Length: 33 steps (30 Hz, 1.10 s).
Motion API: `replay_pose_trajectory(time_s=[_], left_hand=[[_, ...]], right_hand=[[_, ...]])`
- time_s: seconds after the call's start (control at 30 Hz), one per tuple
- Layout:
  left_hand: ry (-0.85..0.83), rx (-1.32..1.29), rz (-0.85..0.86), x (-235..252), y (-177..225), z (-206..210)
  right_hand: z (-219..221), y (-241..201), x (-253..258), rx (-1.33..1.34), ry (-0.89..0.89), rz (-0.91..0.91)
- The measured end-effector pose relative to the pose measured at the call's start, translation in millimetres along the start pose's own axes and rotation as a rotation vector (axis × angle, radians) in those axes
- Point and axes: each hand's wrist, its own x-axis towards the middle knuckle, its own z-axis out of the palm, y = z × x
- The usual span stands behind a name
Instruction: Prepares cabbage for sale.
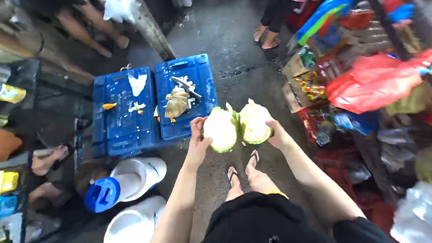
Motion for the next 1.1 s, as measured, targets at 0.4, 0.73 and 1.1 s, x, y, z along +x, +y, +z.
replay_pose_trajectory(time_s=[0.4, 0.73, 1.1], left_hand=[[-0.497, -0.499, -0.318, -52, 39, 203], [-0.780, -0.495, -0.316, -107, 55, 499], [-1.267, -0.335, -0.183, -188, 156, 821]], right_hand=[[-192, -125, -379, 0.399, 0.540, -0.873], [-367, -203, -696, -0.357, 1.949, -0.525], [-428, -182, -788, -0.672, 2.186, -0.150]])
